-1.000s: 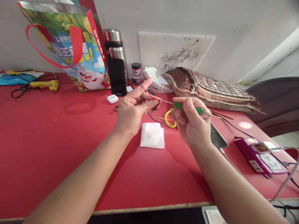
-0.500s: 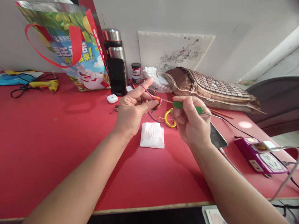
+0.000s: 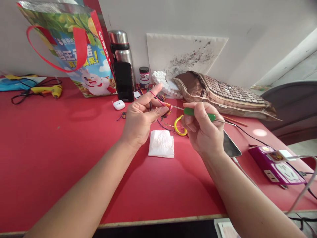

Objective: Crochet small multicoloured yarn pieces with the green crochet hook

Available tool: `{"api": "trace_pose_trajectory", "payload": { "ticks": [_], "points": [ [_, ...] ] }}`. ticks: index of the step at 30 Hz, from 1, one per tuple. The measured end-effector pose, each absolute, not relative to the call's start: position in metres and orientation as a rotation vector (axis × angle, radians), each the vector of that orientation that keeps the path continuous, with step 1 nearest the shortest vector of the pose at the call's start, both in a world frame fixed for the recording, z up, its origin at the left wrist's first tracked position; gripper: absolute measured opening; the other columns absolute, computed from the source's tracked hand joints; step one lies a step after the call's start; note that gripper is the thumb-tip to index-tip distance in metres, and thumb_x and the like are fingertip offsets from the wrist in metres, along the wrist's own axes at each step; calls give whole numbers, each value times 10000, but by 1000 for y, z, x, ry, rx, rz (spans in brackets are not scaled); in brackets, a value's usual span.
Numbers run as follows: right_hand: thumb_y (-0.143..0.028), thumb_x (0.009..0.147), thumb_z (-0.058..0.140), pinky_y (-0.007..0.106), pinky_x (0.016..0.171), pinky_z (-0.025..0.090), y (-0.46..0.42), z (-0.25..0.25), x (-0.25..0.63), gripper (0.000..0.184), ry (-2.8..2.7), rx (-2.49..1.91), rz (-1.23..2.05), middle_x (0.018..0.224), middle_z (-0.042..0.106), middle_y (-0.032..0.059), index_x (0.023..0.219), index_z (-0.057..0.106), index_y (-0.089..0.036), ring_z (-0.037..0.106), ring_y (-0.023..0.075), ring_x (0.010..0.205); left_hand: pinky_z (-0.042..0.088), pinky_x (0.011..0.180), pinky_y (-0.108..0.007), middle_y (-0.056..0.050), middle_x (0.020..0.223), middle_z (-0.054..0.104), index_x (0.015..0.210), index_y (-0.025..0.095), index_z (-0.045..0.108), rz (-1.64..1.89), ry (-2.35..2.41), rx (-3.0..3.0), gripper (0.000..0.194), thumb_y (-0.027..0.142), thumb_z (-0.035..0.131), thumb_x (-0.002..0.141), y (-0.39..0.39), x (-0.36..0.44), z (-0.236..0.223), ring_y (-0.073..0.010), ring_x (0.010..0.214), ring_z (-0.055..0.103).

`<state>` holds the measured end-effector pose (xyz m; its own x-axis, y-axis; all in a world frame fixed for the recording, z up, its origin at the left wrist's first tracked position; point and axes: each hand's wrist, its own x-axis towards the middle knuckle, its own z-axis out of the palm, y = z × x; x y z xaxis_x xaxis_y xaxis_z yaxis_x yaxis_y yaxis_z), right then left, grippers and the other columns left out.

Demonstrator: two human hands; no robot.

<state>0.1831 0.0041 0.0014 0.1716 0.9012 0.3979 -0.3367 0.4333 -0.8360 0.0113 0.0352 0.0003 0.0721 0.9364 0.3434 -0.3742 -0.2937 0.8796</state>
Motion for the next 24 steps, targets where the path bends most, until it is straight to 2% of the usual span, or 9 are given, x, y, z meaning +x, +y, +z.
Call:
{"api": "trace_pose_trajectory", "payload": {
  "ticks": [12,18,24],
  "points": [
    [-525,868,910,266,426,230,4,2,184,297,-1069,-656,986,553,593,-47,847,855,-234,323,57,431,658,925,-363,20,856,805,1236,387,866,1511,685,1267,528,236,984,744,35,12,-1,-174,855,727],
    [-545,902,878,271,431,246,5,1,185,314,-1103,-665,973,576,588,-53,892,831,-235,325,59,429,646,908,-351,-13,963,839,1310,345,839,1505,705,1292,587,238,978,750,34,12,-1,-180,886,730],
    [-544,874,901,265,425,224,5,1,187,321,-1084,-656,1006,558,590,-50,863,843,-229,318,55,428,658,863,-348,17,831,795,1187,377,884,1458,646,1258,502,220,996,723,34,11,3,-172,823,726]
  ]
}}
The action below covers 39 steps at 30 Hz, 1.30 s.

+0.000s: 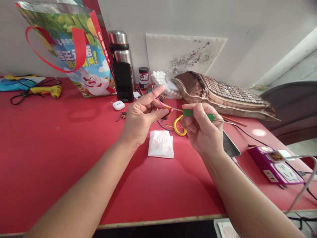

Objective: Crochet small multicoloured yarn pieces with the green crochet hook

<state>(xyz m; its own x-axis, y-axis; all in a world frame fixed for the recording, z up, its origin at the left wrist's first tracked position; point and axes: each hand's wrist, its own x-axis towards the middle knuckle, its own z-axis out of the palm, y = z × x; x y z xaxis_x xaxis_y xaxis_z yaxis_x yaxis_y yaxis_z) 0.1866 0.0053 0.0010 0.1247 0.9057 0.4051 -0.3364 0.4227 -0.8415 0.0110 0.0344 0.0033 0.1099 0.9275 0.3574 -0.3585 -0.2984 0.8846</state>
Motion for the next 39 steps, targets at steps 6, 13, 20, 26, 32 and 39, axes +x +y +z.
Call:
{"api": "trace_pose_trajectory", "payload": {
  "ticks": [6,13,20,26,32,39],
  "points": [
    [-538,860,911,265,426,211,5,0,188,309,-1080,-660,1018,546,594,-46,861,858,-234,307,57,426,666,905,-367,20,810,795,1192,387,881,1477,643,1263,522,217,1005,714,35,11,3,-179,837,732],
    [-501,870,921,266,441,212,5,-1,187,266,-1058,-618,1057,557,613,-38,865,888,-237,317,49,431,670,896,-364,1,890,831,1226,338,871,1541,721,1376,486,234,980,764,32,11,4,-186,866,753],
    [-520,849,932,262,441,254,5,-2,186,287,-1044,-651,1083,561,620,-36,860,887,-237,332,49,433,684,821,-368,-74,1288,847,1026,238,874,1534,792,1542,201,257,917,831,26,13,8,-249,1003,806],
    [-517,859,920,249,454,289,4,-2,187,276,-1038,-657,1180,559,620,-33,857,888,-242,351,51,439,707,896,-394,3,890,839,1340,288,822,1488,763,1435,534,260,946,821,24,13,9,-206,857,807],
    [-488,850,936,240,464,309,5,-3,190,262,-1029,-630,1224,551,625,-29,843,891,-230,377,47,439,702,911,-347,6,853,822,1344,289,826,1492,718,1392,546,249,954,814,22,14,11,-186,868,799],
    [-522,870,911,254,484,346,4,-4,184,289,-971,-635,1219,563,609,-54,879,860,-238,342,49,441,674,848,-311,22,813,740,1321,275,839,1452,723,1342,556,192,947,781,21,15,11,-145,792,722]
  ]
}}
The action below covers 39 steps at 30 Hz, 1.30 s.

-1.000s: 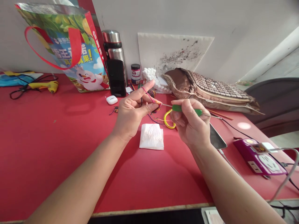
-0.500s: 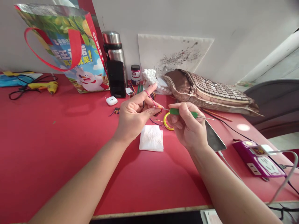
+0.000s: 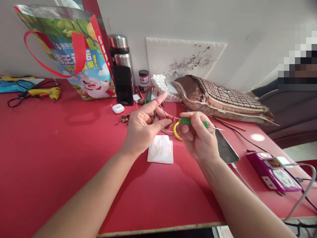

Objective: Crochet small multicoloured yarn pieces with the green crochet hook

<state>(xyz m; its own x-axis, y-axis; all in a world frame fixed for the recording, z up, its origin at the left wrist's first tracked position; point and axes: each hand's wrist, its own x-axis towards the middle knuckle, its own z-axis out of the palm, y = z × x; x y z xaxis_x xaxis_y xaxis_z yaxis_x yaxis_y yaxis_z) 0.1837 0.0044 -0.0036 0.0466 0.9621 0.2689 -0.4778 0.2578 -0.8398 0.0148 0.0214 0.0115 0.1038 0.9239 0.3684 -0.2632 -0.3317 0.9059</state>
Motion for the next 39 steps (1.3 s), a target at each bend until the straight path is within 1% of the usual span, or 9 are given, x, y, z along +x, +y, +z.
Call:
{"api": "trace_pose_trajectory", "payload": {
  "ticks": [5,11,14,17,21,24,28,33,39],
  "points": [
    [-523,856,927,247,502,400,1,-3,176,280,-921,-645,1176,593,646,-50,894,868,-252,390,51,457,638,802,-243,38,813,691,1302,282,848,1454,734,1218,598,179,972,726,23,17,10,-110,788,688],
    [-517,847,931,236,488,406,1,-2,175,265,-917,-639,1205,589,654,-46,892,882,-260,395,50,448,631,808,-264,33,831,699,1307,289,840,1435,735,1162,610,176,973,723,21,19,8,-118,795,667],
    [-523,846,926,242,486,397,2,-4,180,275,-977,-683,1214,603,646,-37,912,893,-258,439,67,475,635,810,-278,20,860,714,1347,274,819,1374,734,1178,639,166,964,735,17,20,11,-131,814,672],
    [-507,898,887,253,515,403,4,-6,186,263,-1088,-741,1144,632,630,-24,945,906,-249,488,86,530,621,749,-267,9,878,715,1395,268,790,1343,729,1211,649,174,945,771,13,21,13,-125,771,646],
    [-472,989,803,268,522,404,3,-8,189,275,-1242,-709,968,684,653,0,886,891,-233,519,97,564,591,707,-238,5,864,705,1460,254,748,1365,754,1252,715,187,946,776,14,22,12,-118,756,618],
    [-490,988,801,285,507,425,-1,-6,185,286,-1233,-708,911,700,693,11,887,884,-236,534,107,542,590,703,-227,22,851,676,1459,270,748,1383,763,1222,784,184,984,716,17,22,10,-112,760,613],
    [-546,949,830,307,528,470,-3,-4,178,293,-1113,-726,1032,694,728,15,927,888,-259,576,129,541,619,728,-257,20,855,663,1422,289,769,1384,764,1221,730,169,964,728,18,22,11,-132,793,631],
    [-565,869,902,271,484,423,-1,-2,174,330,-973,-650,1200,650,712,-1,901,896,-236,475,78,471,641,768,-279,18,850,667,1419,294,769,1376,761,1227,679,171,933,772,15,22,13,-135,789,653],
    [-513,838,941,244,487,395,0,0,171,294,-896,-630,1293,634,696,-11,876,895,-225,429,48,460,626,718,-243,37,831,643,1503,304,704,1406,752,1223,801,152,936,751,15,25,14,-120,744,647]
  ]
}}
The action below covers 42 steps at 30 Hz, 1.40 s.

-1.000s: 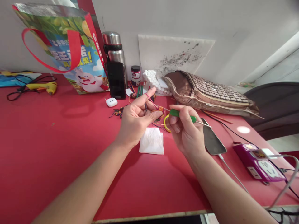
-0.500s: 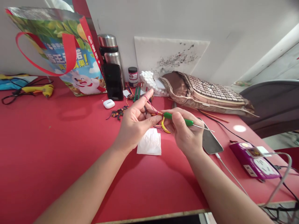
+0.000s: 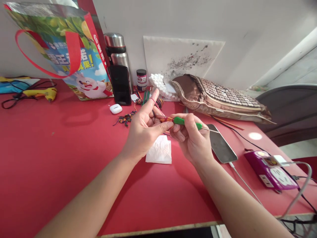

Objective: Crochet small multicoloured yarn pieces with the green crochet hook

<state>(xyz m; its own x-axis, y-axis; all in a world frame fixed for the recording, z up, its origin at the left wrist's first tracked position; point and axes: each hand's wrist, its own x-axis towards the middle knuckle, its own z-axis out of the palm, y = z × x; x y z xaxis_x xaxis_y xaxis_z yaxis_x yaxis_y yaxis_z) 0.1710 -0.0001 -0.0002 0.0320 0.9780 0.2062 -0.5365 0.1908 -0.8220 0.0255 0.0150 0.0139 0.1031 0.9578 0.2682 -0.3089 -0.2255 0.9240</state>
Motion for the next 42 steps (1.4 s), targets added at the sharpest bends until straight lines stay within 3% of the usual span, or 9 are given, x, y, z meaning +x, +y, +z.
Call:
{"api": "trace_pose_trajectory", "payload": {
  "ticks": [5,13,22,28,32,37,42],
  "points": [
    [-525,825,935,254,491,352,1,-3,175,297,-941,-640,1339,622,678,-11,863,889,-234,391,56,470,644,730,-277,27,839,663,1611,335,603,1367,756,1260,945,168,947,746,18,22,11,-151,761,674],
    [-501,807,936,243,437,286,6,0,188,273,-1060,-601,1384,594,651,4,781,889,-234,406,74,460,623,719,-276,-11,899,739,1533,364,679,1412,737,1396,776,318,960,811,14,21,13,-160,757,664],
    [-512,831,919,251,437,326,6,-2,188,282,-1052,-562,1406,597,665,-6,802,878,-234,395,66,433,606,668,-277,11,811,683,1474,354,728,1420,703,1375,769,240,987,759,13,23,16,-156,722,627],
    [-447,862,901,235,438,335,13,-6,193,235,-1041,-444,1539,627,676,-22,783,853,-232,347,39,413,608,684,-257,9,863,695,1479,344,724,1342,700,1294,750,211,962,781,10,23,16,-134,730,643],
    [-406,832,925,229,430,330,19,-7,201,190,-1106,-386,1558,665,665,-21,799,867,-227,375,43,430,589,664,-252,9,835,699,1510,323,705,1347,730,1379,793,170,962,775,7,24,27,-125,691,606],
    [-404,818,935,248,462,397,19,-3,207,184,-1187,-375,1566,698,691,19,793,881,-230,543,105,512,606,673,-255,7,819,696,1531,336,696,1335,715,1453,786,181,954,805,-1,21,35,-135,706,630],
    [-416,826,932,253,480,387,17,-5,200,217,-1201,-397,1593,685,688,14,834,880,-206,517,90,505,570,640,-203,13,856,715,1535,348,691,1346,771,1438,812,195,976,790,-3,11,27,-97,678,596]
  ]
}}
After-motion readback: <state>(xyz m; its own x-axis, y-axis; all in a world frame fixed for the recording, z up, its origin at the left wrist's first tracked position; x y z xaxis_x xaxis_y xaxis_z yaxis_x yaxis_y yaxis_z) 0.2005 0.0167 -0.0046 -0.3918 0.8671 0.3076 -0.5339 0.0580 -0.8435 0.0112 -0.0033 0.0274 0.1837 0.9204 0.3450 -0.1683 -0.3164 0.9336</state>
